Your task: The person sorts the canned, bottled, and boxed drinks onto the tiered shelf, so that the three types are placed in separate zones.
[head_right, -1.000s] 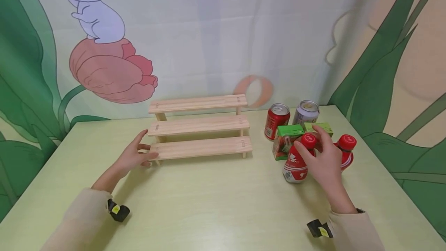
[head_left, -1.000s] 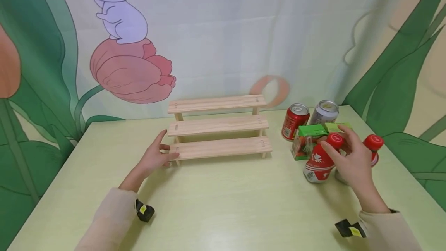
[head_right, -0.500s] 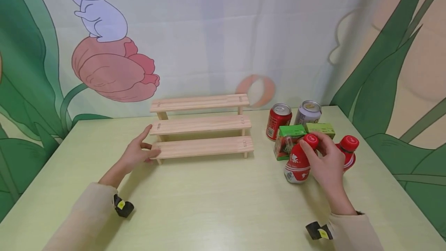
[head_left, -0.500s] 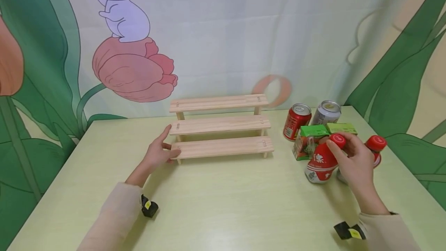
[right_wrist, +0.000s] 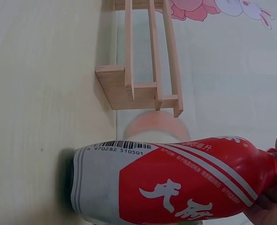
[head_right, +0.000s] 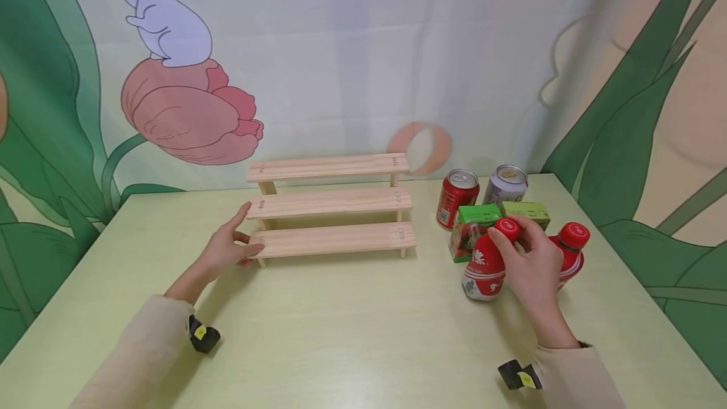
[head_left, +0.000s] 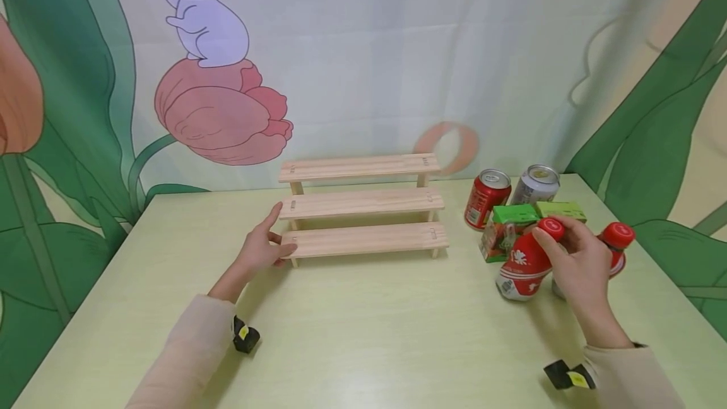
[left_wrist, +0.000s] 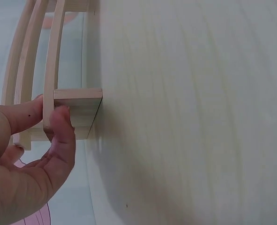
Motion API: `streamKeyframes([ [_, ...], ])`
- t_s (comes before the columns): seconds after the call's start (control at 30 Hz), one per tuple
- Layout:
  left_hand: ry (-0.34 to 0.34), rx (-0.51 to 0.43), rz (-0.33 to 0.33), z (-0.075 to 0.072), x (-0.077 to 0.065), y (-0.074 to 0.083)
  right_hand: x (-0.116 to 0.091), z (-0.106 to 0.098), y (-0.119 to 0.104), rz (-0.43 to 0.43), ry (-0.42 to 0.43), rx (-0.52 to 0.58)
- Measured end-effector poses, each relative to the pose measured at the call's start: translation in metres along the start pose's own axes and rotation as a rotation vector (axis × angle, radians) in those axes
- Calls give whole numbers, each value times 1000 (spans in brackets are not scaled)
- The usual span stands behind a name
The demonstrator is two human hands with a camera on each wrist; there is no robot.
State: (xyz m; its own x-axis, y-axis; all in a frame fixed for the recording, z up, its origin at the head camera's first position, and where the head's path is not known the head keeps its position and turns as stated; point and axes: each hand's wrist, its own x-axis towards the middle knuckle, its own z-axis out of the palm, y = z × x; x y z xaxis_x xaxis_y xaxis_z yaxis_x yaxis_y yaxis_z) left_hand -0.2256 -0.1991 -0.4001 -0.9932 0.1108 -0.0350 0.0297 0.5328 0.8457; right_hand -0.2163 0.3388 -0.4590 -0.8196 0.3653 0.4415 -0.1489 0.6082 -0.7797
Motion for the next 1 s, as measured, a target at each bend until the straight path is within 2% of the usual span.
streamKeyframes([
  [0.13, 5, 9, -4, 1, 0, 0, -6, -6, -40, 19, -33, 112],
  [0.23, 10, 5, -8, 1, 0, -2, -14, -12, -85, 49, -61, 138],
  [0.27, 10, 5, -6, 1, 0, -2, -17, -12, -96, 47, -56, 115],
  [0.37, 10, -3, -4, 1, 0, -3, -21, -14, -122, 45, -74, 140],
  [0.5, 14, -5, -4, 1, 0, -3, -25, -12, -141, 34, -82, 172],
  [0.6, 19, 0, -7, 2, 0, -2, -27, -12, -155, 17, -98, 154],
  [0.63, 21, 3, -8, 2, 0, -2, -28, -12, -160, 14, -89, 183],
  [0.77, 27, 16, -4, 3, 0, -4, -28, -10, -171, -16, -98, 201],
  [0.83, 28, 20, 3, 3, 0, -4, -28, -9, -174, -39, -101, 204],
  [0.87, 28, 21, 6, 3, 0, -4, -28, -9, -176, -44, -120, 170],
  [0.9, 28, 21, 8, 3, 1, -4, -26, -7, -173, -47, -114, 204],
  [1.0, 30, 22, 14, 3, 1, -4, -21, -2, -168, -46, -131, 212],
])
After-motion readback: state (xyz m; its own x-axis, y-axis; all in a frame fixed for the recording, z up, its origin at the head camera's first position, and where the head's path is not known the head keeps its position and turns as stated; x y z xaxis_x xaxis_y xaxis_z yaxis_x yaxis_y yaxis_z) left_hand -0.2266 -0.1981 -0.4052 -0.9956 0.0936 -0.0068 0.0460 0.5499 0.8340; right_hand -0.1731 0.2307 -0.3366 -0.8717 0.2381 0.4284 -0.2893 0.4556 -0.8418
